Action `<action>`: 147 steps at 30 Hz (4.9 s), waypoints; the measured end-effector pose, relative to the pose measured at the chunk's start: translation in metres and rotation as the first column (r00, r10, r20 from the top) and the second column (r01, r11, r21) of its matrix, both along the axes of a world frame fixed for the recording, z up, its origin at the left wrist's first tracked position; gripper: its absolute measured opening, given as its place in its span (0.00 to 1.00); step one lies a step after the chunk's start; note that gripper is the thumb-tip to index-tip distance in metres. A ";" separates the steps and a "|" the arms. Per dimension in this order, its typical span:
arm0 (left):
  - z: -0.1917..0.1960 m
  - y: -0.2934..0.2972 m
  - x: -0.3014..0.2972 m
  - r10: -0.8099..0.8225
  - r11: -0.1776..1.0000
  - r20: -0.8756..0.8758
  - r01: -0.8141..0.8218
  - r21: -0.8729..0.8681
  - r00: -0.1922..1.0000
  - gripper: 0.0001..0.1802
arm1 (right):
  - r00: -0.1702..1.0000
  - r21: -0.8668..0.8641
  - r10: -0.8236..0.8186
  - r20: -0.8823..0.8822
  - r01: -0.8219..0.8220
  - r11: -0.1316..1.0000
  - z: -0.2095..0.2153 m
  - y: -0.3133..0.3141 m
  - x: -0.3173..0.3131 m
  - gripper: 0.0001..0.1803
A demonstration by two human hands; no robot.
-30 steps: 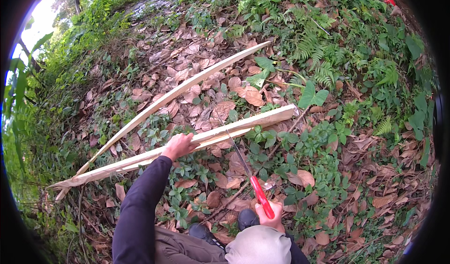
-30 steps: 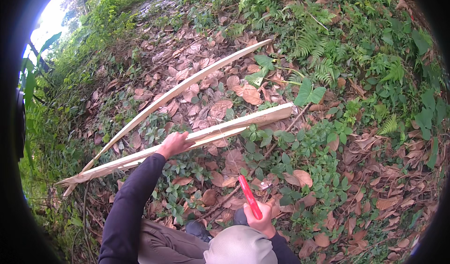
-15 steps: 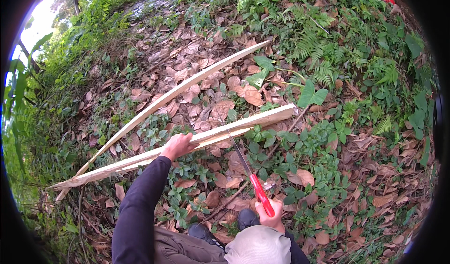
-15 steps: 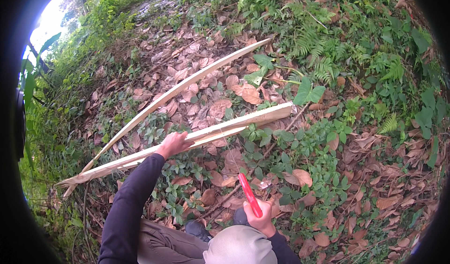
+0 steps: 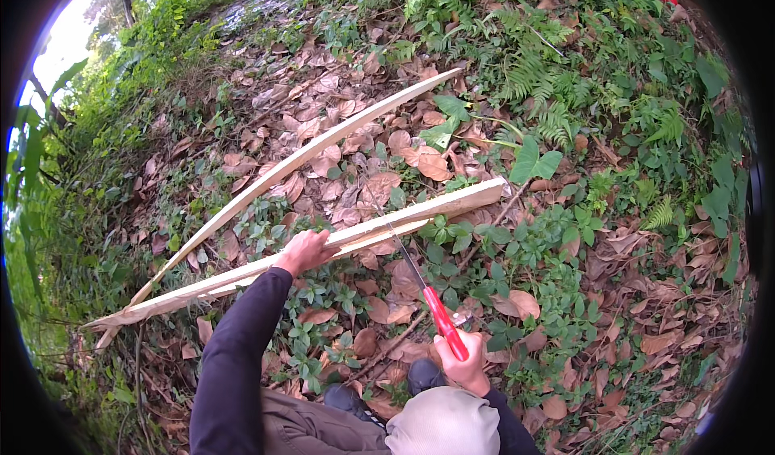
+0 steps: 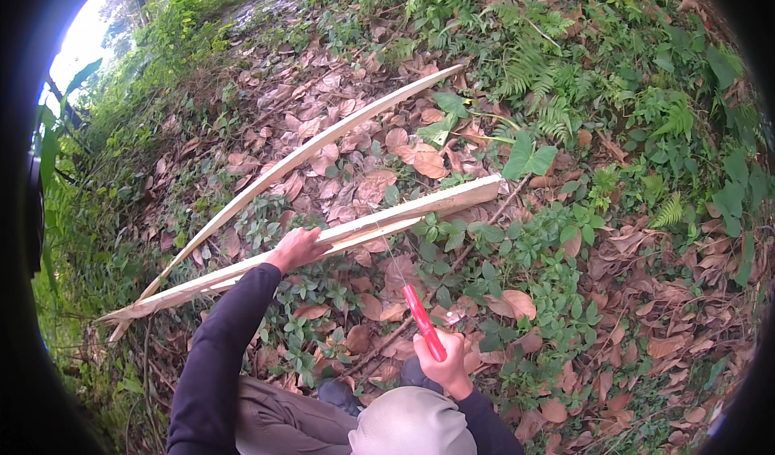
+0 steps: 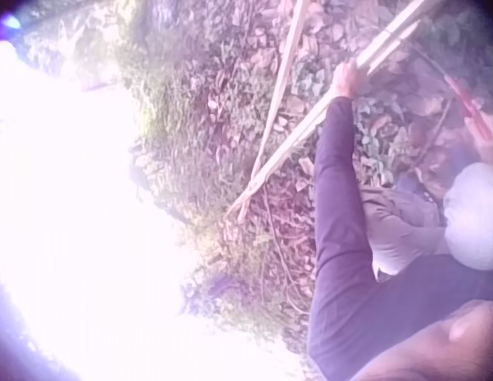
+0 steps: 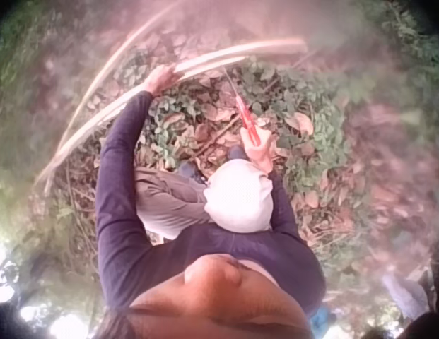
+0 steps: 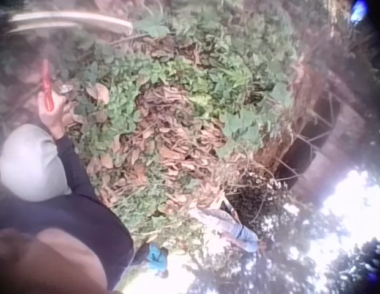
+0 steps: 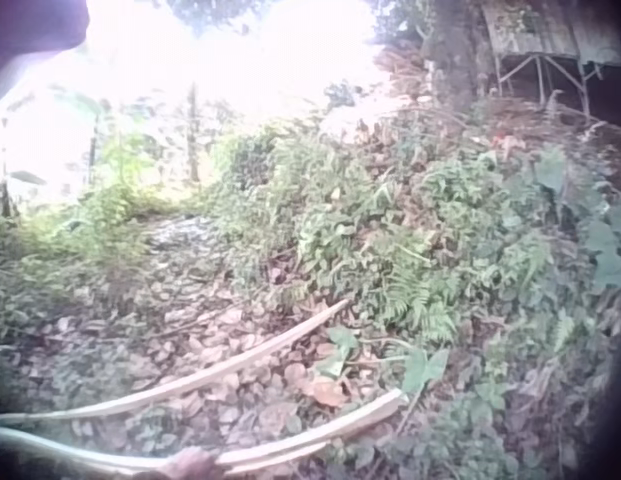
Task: The person uses a red-handled saw to cut a long piece of light-colored wood into smaller sections. The person holds the wood steady with one hand while sawing with the other, working on the forest floor.
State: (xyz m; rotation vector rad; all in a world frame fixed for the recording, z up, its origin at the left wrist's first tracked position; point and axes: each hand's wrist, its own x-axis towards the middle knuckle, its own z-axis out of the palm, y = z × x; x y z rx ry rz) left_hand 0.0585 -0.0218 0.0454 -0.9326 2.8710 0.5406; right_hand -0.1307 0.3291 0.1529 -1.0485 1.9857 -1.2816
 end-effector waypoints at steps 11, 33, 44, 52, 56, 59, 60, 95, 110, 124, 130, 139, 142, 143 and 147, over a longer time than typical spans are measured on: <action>-0.011 -0.011 -0.002 -0.009 1.000 -0.023 0.009 0.000 1.000 0.29 | 1.000 -0.038 0.015 0.018 -0.015 0.999 -0.013 0.026 0.005 0.15; -0.012 -0.011 -0.001 -0.007 1.000 -0.044 0.007 -0.003 0.999 0.28 | 0.998 -0.012 -0.030 0.058 0.030 0.999 -0.007 0.039 0.008 0.15; -0.017 -0.004 0.000 0.013 0.998 -0.052 -0.017 -0.063 0.999 0.26 | 0.964 0.059 -0.100 0.247 0.088 0.994 0.002 0.032 -0.002 0.14; -0.019 -0.002 -0.001 -0.037 0.998 0.009 0.037 -0.050 0.999 0.24 | 0.970 0.061 -0.096 0.223 0.085 0.995 0.011 0.051 -0.001 0.14; -0.012 -0.007 -0.002 0.038 0.997 -0.046 -0.041 -0.072 0.998 0.23 | 0.992 -0.015 -0.024 0.120 0.026 1.000 0.009 0.019 -0.008 0.14; -0.025 -0.007 0.008 0.007 0.996 -0.052 -0.012 -0.091 0.999 0.22 | 0.969 0.090 -0.049 0.242 0.028 0.996 0.010 0.019 -0.007 0.14; -0.024 -0.006 0.008 0.000 0.995 -0.075 -0.007 -0.102 0.997 0.22 | 0.975 0.098 -0.042 0.220 0.021 0.995 0.014 0.020 -0.006 0.14; -0.013 0.010 -0.002 -0.029 0.999 -0.031 0.030 0.017 0.999 0.22 | 0.983 0.173 -0.085 0.162 0.056 0.983 0.051 0.028 -0.004 0.18; 0.006 -0.010 -0.007 -0.015 0.996 -0.116 0.004 -0.093 0.993 0.22 | 0.959 0.086 -0.110 0.260 0.090 0.992 0.034 0.022 -0.012 0.11; -0.020 -0.009 -0.002 0.009 0.997 -0.037 -0.012 -0.074 0.999 0.24 | 0.985 0.075 -0.112 0.128 0.103 0.992 0.038 0.003 0.004 0.14; -0.017 -0.004 0.002 -0.004 0.998 -0.028 0.003 -0.056 1.000 0.24 | 0.985 0.107 -0.095 0.145 0.080 0.991 0.042 0.012 0.001 0.14; -0.018 -0.004 -0.002 0.003 0.997 -0.063 -0.008 -0.079 0.998 0.23 | 0.925 0.147 -0.246 0.290 0.211 0.967 0.053 0.028 0.003 0.14; -0.021 0.000 0.000 0.011 0.996 -0.081 -0.018 -0.082 0.997 0.22 | 0.975 0.139 -0.130 0.178 0.106 0.985 0.060 0.001 -0.001 0.14; -0.022 0.001 -0.001 0.010 0.996 -0.096 -0.018 -0.084 0.995 0.22 | 0.982 0.140 -0.115 0.150 0.094 0.986 0.061 -0.005 -0.005 0.14; -0.025 -0.004 0.007 -0.009 0.993 -0.123 -0.006 -0.116 0.992 0.20 | 0.965 0.185 -0.095 0.246 0.050 0.981 0.080 -0.022 -0.016 0.13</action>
